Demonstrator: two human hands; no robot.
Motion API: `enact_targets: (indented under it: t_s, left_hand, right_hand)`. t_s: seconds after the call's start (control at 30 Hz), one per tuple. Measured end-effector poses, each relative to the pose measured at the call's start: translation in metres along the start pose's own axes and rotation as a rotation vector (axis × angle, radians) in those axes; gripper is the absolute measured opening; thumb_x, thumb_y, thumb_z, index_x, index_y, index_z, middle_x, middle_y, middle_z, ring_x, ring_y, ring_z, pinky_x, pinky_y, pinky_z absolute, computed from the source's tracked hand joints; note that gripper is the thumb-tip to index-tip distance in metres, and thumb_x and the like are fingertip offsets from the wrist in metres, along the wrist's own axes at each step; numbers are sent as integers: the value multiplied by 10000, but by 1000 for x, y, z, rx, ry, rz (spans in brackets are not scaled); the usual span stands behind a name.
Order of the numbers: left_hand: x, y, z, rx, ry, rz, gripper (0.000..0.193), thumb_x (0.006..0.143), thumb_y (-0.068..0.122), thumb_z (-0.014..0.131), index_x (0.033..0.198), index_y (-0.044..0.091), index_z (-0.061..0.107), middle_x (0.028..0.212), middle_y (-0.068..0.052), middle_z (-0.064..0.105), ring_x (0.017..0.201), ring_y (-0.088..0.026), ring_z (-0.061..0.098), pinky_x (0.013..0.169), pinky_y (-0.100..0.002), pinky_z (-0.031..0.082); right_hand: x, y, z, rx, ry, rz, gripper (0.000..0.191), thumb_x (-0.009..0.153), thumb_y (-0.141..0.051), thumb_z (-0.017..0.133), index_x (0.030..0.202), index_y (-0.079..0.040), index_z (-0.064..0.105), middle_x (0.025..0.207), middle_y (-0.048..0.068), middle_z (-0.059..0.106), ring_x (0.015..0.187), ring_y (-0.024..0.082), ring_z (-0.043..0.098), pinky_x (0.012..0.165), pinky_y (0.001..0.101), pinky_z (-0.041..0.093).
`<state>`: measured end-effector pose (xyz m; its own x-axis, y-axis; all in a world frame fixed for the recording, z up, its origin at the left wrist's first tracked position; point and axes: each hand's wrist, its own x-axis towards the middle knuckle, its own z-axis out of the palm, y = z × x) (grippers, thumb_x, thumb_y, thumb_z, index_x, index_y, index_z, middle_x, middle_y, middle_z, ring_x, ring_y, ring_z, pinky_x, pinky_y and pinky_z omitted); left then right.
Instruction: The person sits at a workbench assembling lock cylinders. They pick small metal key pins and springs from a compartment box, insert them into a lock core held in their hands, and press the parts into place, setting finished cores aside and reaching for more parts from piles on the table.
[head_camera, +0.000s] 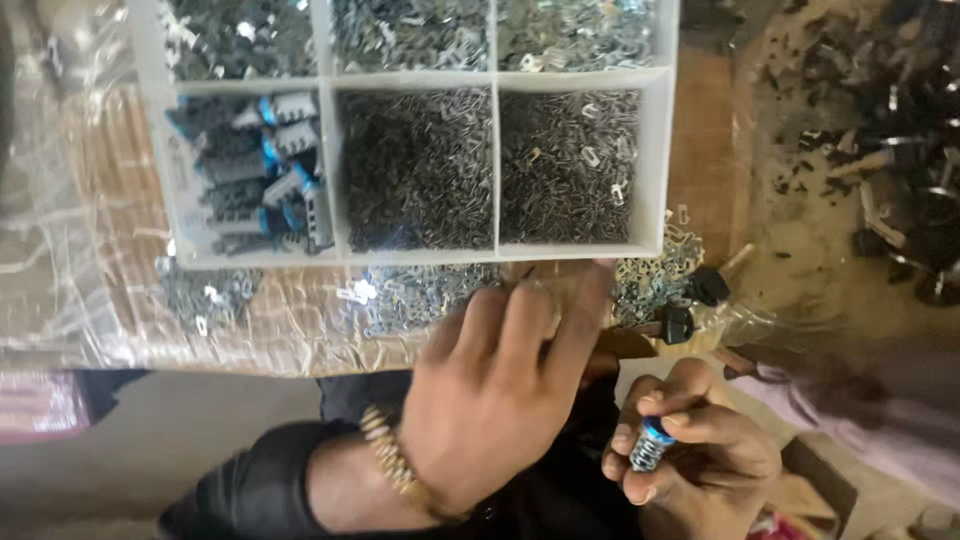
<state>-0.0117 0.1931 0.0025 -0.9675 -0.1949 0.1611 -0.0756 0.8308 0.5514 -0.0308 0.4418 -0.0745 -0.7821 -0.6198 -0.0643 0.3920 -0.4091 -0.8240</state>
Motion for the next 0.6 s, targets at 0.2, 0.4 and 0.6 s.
enact_targets:
  t_s: [0.2, 0.4, 0.6]
  left_hand:
    - [0, -4, -24, -96, -25, -20, 476, 896, 202, 747, 1305, 28, 578, 1009, -75, 629, 855, -216, 627, 722, -345, 563]
    - [-38, -10, 22, 252, -95, -1, 492, 976, 221, 711, 1435, 46, 708, 1002, -67, 635, 837, -206, 609, 641, -331, 526]
    - [-63, -40, -6, -57, 96, 201, 222, 783, 82, 783, 995, 27, 747, 1020, -118, 691, 950, -281, 693, 770, -370, 605]
  right_hand:
    - [-4, -7, -12, 110, 183, 300, 216, 865, 70, 763, 1069, 64, 692, 1068, 197, 555, 900, 355, 667, 658, 510, 702]
    - [3, -5, 7, -3, -24, 49, 383, 904, 108, 838, 1242, 4, 692, 1180, 162, 590, 932, 263, 702, 690, 365, 698]
    - [12, 2, 28, -30, 0, 149, 437, 843, 148, 845, 1224, 14, 679, 1239, 201, 587, 984, 299, 697, 747, 396, 684]
